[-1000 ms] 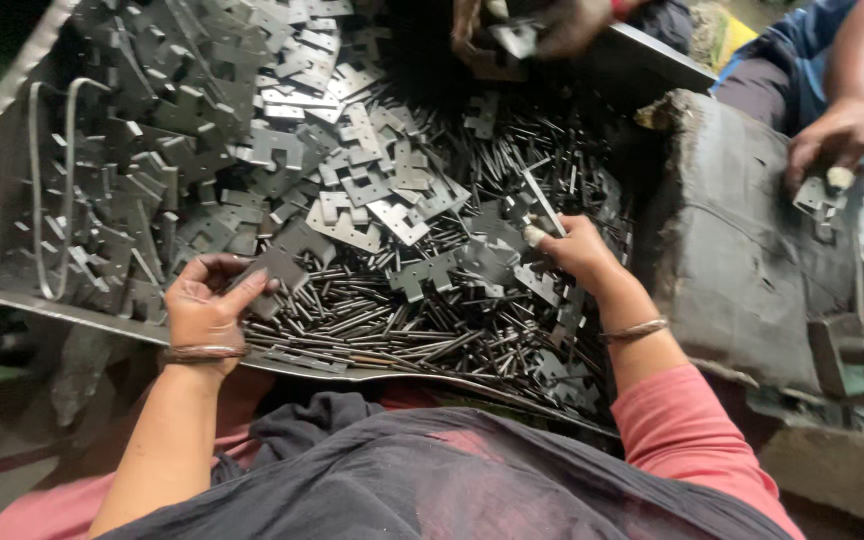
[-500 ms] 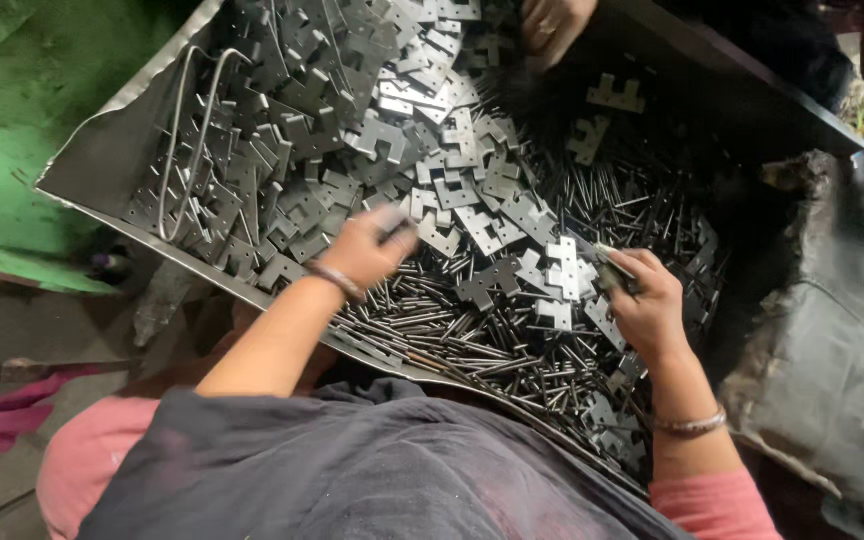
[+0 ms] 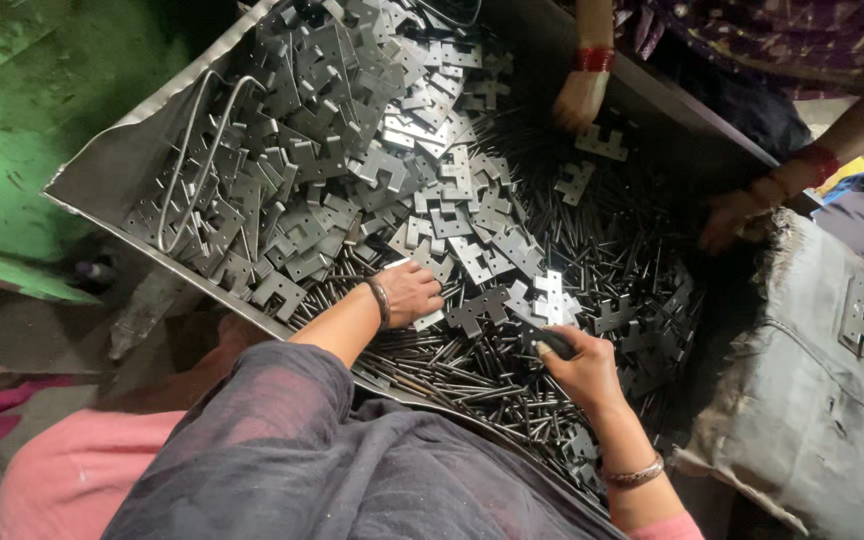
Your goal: The person picks through a metal container filled with many metal hinges and rods, using their hands to select specific pieces and move them to different areas of the workspace.
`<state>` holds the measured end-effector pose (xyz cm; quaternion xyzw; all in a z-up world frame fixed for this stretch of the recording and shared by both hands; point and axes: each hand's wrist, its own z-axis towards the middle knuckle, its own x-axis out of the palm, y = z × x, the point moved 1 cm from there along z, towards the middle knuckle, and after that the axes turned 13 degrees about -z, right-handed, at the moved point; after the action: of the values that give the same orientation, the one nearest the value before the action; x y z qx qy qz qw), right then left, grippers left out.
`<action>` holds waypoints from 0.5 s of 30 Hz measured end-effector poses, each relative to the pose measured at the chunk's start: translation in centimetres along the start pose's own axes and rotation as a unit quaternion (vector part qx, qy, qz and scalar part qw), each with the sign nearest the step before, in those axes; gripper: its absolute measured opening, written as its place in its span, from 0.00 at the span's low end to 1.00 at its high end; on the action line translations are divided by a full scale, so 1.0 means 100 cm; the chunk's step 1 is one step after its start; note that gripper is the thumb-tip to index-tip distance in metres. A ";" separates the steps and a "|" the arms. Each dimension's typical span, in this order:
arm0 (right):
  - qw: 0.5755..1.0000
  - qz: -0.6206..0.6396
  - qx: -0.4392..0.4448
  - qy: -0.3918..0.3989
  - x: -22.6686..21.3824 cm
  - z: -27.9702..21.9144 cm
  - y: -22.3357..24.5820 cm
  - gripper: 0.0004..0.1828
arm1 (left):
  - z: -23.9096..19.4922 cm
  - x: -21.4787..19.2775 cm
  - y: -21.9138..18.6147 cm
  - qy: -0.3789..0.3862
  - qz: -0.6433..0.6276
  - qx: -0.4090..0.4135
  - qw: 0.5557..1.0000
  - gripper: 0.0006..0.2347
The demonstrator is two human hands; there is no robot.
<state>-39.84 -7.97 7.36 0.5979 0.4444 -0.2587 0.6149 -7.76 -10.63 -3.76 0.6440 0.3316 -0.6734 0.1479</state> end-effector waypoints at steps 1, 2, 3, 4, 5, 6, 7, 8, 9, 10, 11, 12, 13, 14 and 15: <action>0.999 0.028 0.023 0.009 -0.002 -0.001 -0.002 0.16 | 0.005 -0.002 -0.004 -0.040 -0.039 -0.001 0.998 0.08; 0.999 0.028 0.025 0.008 -0.006 0.001 -0.004 0.16 | 0.009 -0.005 -0.009 -0.080 -0.078 -0.002 0.994 0.11; 0.994 0.101 0.046 0.002 -0.011 0.002 -0.007 0.17 | 0.012 -0.009 -0.014 -0.081 -0.078 0.000 0.994 0.11; 0.982 0.174 0.066 -0.004 -0.016 0.005 -0.010 0.19 | 0.014 -0.014 -0.019 -0.189 -0.199 -0.061 0.960 0.11; 0.982 0.174 0.071 -0.007 -0.018 0.003 -0.012 0.19 | 0.009 -0.018 -0.024 -0.287 -0.316 -0.118 0.896 0.10; 0.944 0.296 0.147 0.022 -0.017 0.002 -0.016 0.22 | 0.002 -0.022 -0.027 -0.375 -0.409 -0.132 0.822 0.11; 0.884 0.413 0.218 0.041 -0.016 0.000 -0.020 0.25 | -0.002 -0.027 -0.029 -0.452 -0.493 -0.138 0.730 0.12; 0.882 0.415 0.221 0.030 -0.012 -0.001 -0.021 0.25 | -0.012 -0.027 -0.025 -0.360 -0.538 -0.344 0.680 0.12; 0.823 0.511 0.239 0.074 -0.008 -0.003 -0.022 0.25 | -0.023 -0.025 -0.024 -0.247 -0.552 -0.530 0.594 0.18; 0.751 0.600 0.250 0.116 -0.003 -0.005 -0.023 0.25 | -0.031 -0.026 -0.020 -0.383 -0.774 -0.401 0.304 0.15; 0.752 0.599 0.251 0.111 0.001 -0.004 -0.022 0.25 | -0.039 -0.025 -0.019 -0.454 -0.864 -0.212 -0.043 0.14; 0.742 0.610 0.234 0.148 0.004 -0.004 -0.020 0.22 | -0.044 -0.023 -0.022 -0.449 -0.867 -0.211 -0.043 0.14; 0.728 0.622 0.215 0.193 0.009 -0.005 -0.014 0.19 | -0.053 -0.022 -0.023 -0.434 -0.874 -0.215 -0.034 0.14; 0.726 0.623 0.214 0.195 0.009 -0.006 -0.008 0.19 | -0.058 -0.022 -0.028 -0.419 -0.881 -0.218 -0.025 0.15; 0.821 0.542 0.055 0.172 0.006 -0.005 0.003 0.11 | -0.065 -0.021 -0.035 -0.423 -0.878 -0.222 -0.025 0.15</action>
<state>-39.41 -7.34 7.00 0.8099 0.1321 0.1991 0.5357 -4.66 -4.43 -0.52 0.6251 -0.6442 0.3120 0.3115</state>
